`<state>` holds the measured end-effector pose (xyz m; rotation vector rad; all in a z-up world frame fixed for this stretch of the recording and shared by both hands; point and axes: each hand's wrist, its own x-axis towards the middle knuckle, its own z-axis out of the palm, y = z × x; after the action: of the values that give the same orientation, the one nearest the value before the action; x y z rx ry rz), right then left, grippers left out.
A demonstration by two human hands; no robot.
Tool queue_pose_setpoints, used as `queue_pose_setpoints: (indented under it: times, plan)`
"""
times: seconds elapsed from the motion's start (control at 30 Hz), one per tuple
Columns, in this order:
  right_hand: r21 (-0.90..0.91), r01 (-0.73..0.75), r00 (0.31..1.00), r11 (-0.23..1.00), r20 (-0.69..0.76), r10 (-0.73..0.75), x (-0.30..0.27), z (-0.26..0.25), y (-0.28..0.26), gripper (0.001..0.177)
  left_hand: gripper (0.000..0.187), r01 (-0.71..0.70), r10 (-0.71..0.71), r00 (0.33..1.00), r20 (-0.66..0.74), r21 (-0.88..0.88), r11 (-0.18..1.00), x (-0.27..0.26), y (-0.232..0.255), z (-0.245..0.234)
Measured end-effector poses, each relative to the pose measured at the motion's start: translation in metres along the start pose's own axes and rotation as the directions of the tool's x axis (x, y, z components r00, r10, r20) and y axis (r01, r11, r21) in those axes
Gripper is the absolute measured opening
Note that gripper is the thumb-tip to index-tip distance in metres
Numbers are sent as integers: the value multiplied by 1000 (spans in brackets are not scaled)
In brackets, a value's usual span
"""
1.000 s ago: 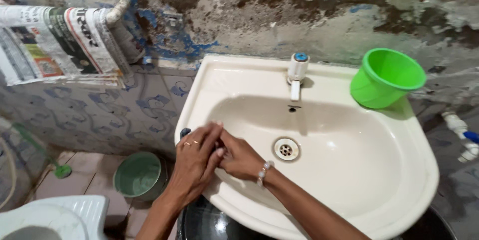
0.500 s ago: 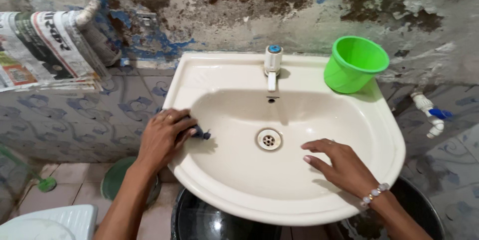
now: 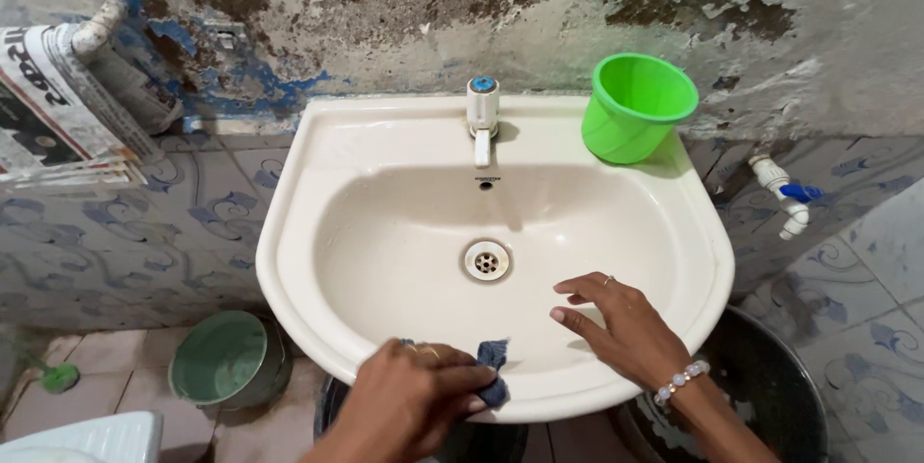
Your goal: The person scrubs a white bathroom sink with a blue cloth, repeatedly wiping the basin, rim, and faucet area. The person briefly moves a green plastic cup to access the surface underneath, then returns it. The sink remains wet throughout the clip.
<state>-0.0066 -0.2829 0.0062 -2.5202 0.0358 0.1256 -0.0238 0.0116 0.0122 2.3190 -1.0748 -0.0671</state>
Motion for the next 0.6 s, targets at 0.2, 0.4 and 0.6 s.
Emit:
queue_pose_setpoints:
  times: [0.2,0.4,0.6]
  plan:
    - [-28,-81,997,996,-5,81,-3,-2,0,46,20,13,-13,1000,12,-64,998,-6,-75,-85]
    - [17,-56,995,998,-82,58,-10,-4,-9,44,35,434,-439,879,187,70,898,-1,-72,-85]
    - [12,-32,990,999,-139,34,-8,-4,-6,38,40,42,-55,973,226,60,997,58,19,9]
